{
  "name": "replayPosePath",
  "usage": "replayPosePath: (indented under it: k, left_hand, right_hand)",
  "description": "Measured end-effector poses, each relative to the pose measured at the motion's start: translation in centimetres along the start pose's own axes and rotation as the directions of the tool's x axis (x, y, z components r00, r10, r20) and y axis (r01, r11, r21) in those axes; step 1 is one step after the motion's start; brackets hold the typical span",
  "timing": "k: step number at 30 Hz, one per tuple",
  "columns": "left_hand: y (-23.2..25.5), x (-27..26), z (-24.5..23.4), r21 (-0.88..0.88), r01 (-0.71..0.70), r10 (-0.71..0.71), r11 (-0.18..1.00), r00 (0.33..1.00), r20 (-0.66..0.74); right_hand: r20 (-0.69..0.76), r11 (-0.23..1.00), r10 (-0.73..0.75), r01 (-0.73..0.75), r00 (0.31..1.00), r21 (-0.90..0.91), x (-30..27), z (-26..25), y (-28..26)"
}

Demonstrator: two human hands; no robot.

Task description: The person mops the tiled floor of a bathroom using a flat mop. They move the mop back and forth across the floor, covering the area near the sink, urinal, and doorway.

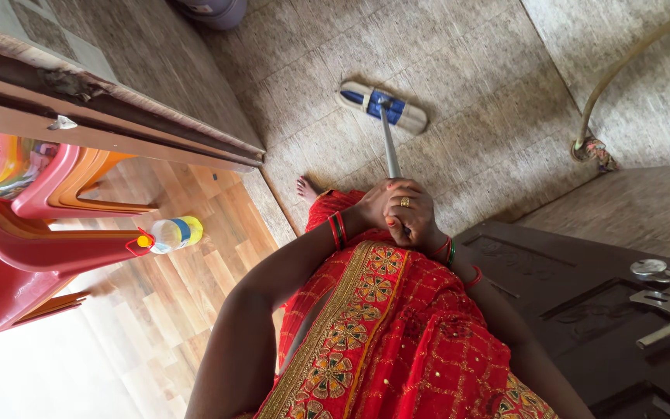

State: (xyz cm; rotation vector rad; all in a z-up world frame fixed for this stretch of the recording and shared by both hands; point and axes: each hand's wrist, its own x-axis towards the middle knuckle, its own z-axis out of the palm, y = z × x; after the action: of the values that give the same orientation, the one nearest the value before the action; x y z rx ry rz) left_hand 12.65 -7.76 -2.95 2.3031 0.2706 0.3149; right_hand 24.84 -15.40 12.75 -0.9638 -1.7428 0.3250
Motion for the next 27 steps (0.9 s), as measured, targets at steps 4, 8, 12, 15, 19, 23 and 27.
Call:
replayPosePath:
  k: [4,8,12,15,19,23,27]
  left_hand:
    - [-4.6,-0.6,4.0,0.172,-0.130,0.127,0.976,0.991,0.028]
    - [-9.0,-1.0,6.4,0.393,-0.123,0.134,0.911,0.991,0.000]
    - [-10.8,-0.8,5.7,0.149,0.439,-0.464,0.886,0.837,0.292]
    - [-10.8,-0.4,5.5,0.220,0.510,-0.555,0.832,0.756,0.347]
    - [-9.8,-1.0,6.0,0.258,0.265,-0.323,0.929,0.921,0.218]
    - [-7.7,-0.4,5.4,0.252,0.111,-0.139,0.961,0.986,0.096]
    - [-2.2,0.3,1.6,0.183,-0.007,0.012,0.983,1.000,-0.023]
  right_hand:
    - [-0.020,0.999,-0.013,0.012,1.000,-0.052,-2.6,1.2,2.5]
    - [0.059,0.990,0.093,-0.086,0.994,-0.109,-5.1,2.3,5.5]
    - [0.108,0.966,0.249,-0.239,0.962,-0.102,-7.1,4.3,7.9]
    - [0.095,0.953,0.291,-0.280,0.952,-0.113,-8.1,5.5,8.8]
    - [0.028,0.974,0.203,-0.199,0.979,-0.108,-8.3,5.5,8.5]
    - [0.005,0.974,0.227,-0.227,0.974,-0.017,-6.2,3.9,6.4]
    - [-0.038,0.977,0.215,-0.214,0.976,0.026,-3.3,1.7,2.5]
